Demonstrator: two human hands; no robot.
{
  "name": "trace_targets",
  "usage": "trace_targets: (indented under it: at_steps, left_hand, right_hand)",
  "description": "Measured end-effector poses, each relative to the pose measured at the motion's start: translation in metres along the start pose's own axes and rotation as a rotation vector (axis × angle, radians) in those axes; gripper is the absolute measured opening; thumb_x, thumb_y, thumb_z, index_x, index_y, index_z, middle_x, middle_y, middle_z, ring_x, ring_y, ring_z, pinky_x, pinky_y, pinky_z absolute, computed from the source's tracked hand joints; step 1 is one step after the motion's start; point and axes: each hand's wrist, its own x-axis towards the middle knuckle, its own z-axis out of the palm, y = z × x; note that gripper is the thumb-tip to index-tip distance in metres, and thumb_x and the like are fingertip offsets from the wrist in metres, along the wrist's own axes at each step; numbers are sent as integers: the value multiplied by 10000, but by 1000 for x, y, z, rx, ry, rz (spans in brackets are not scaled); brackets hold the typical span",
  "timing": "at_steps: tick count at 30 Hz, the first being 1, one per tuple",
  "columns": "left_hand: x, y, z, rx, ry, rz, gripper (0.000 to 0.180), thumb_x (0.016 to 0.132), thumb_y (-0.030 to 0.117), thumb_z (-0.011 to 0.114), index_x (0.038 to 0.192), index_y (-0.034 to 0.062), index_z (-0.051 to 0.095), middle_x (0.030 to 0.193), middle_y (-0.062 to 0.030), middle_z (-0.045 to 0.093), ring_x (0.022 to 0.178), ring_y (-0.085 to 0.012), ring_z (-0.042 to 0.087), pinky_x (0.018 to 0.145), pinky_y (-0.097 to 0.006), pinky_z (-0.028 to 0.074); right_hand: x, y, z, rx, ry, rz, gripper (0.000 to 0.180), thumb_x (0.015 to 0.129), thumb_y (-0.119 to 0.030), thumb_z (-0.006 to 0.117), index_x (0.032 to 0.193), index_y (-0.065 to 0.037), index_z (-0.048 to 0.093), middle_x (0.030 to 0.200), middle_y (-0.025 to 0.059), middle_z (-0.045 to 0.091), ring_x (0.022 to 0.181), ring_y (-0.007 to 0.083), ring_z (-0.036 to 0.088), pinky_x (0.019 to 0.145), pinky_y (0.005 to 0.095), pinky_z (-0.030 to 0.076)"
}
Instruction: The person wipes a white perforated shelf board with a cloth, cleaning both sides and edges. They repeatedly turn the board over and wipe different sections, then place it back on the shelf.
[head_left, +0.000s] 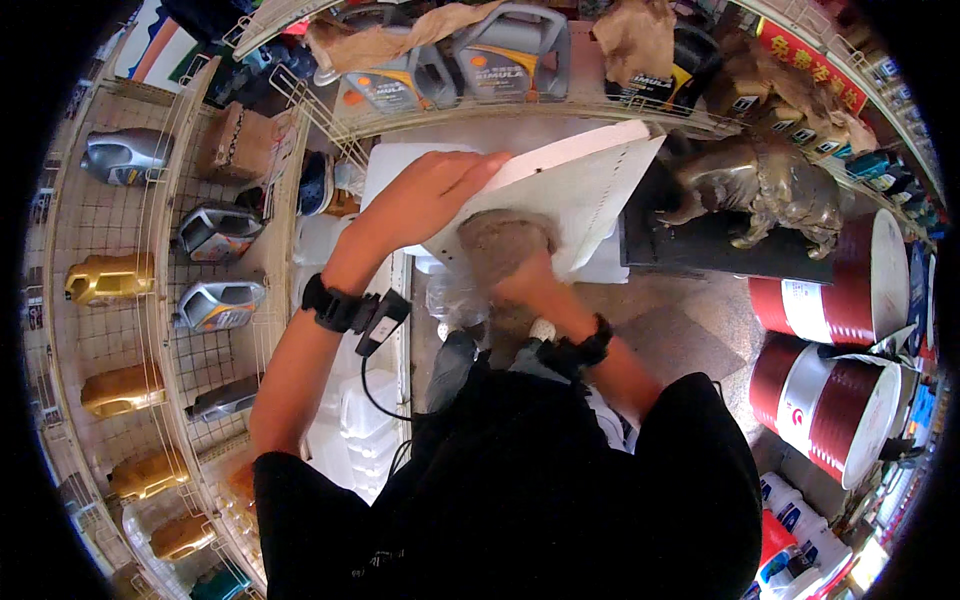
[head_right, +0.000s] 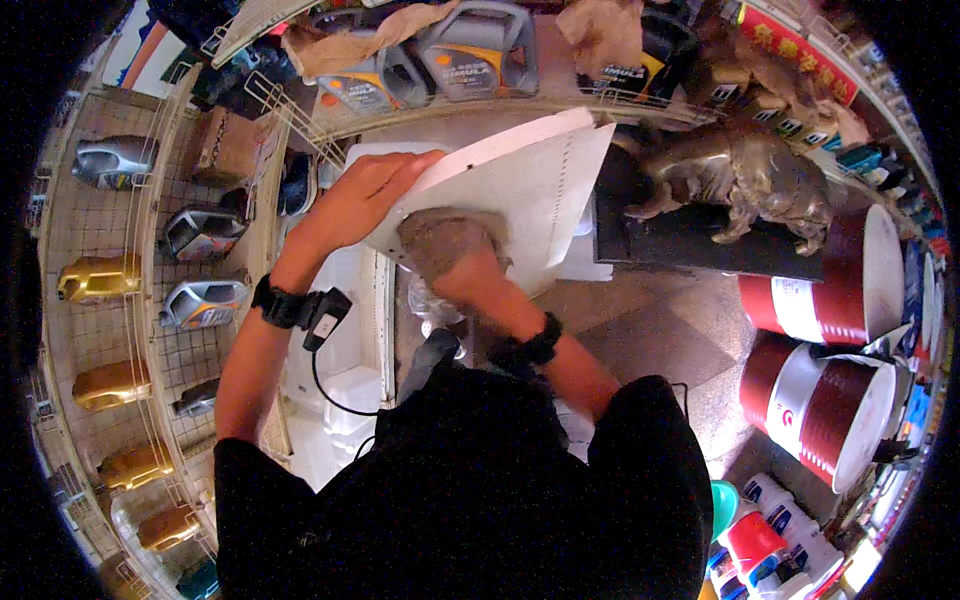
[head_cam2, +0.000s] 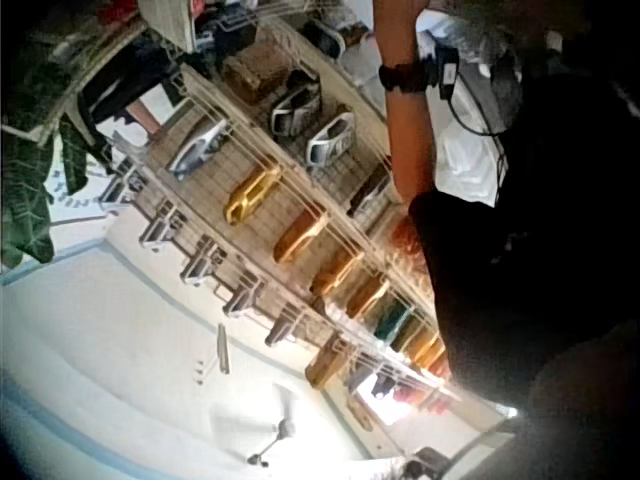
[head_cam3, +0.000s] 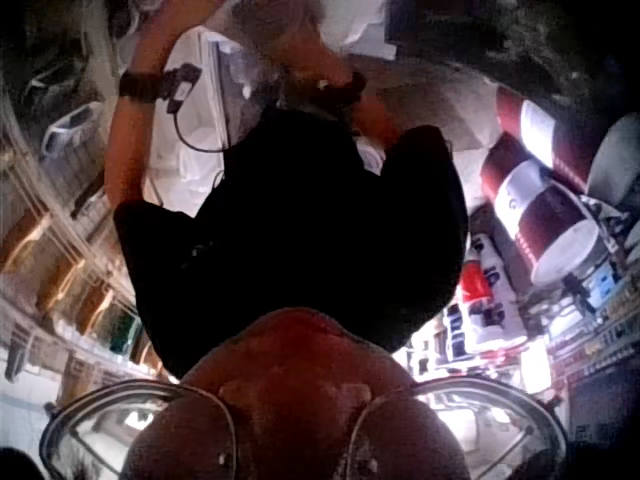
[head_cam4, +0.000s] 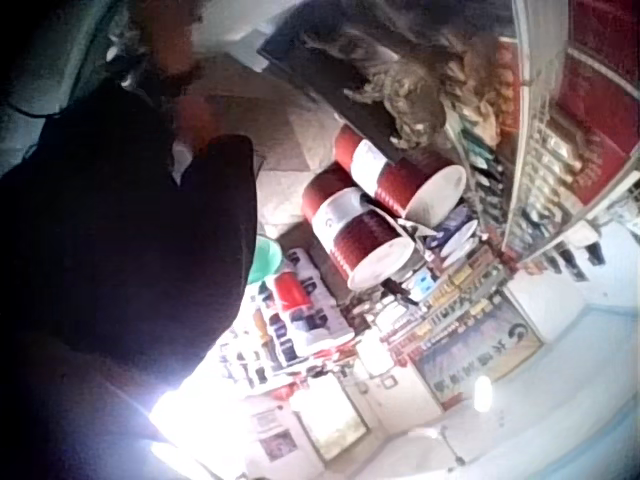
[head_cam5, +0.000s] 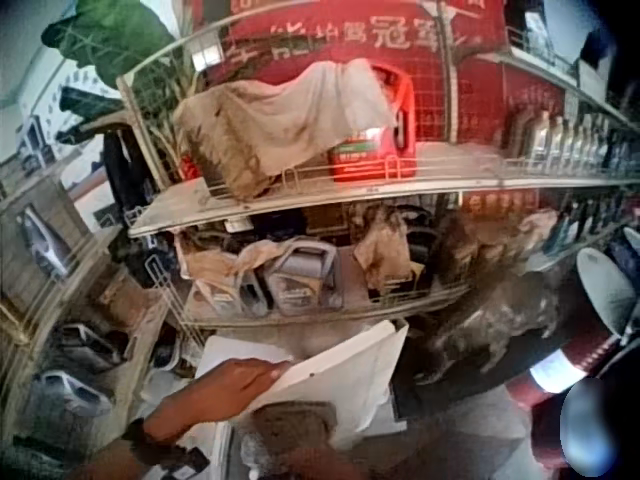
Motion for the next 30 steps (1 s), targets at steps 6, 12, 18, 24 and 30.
trace_targets:
  at_steps: [6, 12, 18, 24, 30]
  left_hand:
    - [-5, 9, -4, -80, 4, -109, 364, 986, 277, 422, 1054, -32, 602, 865, -250, 610, 795, -400, 557, 740, -384, 445]
    - [6, 17, -6, -3, -37, -116, 363, 980, 274, 437, 1076, -40, 592, 906, -249, 615, 835, -398, 569, 762, -391, 451]
    - [-4, 17, 2, -48, 31, 2, 375, 972, 272, 450, 1155, -28, 580, 1039, -228, 619, 962, -376, 576, 859, -390, 453]
    - [-2, 31, 7, 17, 23, 31, 373, 967, 276, 457, 1177, -5, 584, 1074, -216, 614, 983, -366, 580, 882, -379, 450]
    - [-24, 33, -1, 46, 21, -37, 377, 958, 280, 478, 1200, 5, 569, 1020, -217, 616, 929, -362, 593, 828, -382, 464]
  right_hand:
    - [42, 107, -131, -420, -243, 540, 252, 866, -143, 479, 1070, -86, 616, 1053, 114, 626, 993, 296, 574, 882, 402, 438]
    - [-16, 119, 9, -122, 487, 40, 311, 928, -199, 476, 1205, -64, 520, 1170, 124, 555, 1087, 276, 523, 961, 366, 401]
    - [-6, 27, -61, -266, -174, 238, 406, 918, -189, 487, 1300, -58, 448, 1236, 108, 525, 1160, 232, 489, 975, 347, 403]
    - [-22, 53, -46, -226, 466, -95, 362, 880, -226, 541, 1211, -82, 575, 1262, 102, 534, 1189, 295, 478, 1020, 438, 354]
    - [-8, 60, -76, -384, 509, 99, 416, 833, -205, 566, 1235, -97, 548, 1254, 134, 530, 1136, 323, 506, 913, 457, 428]
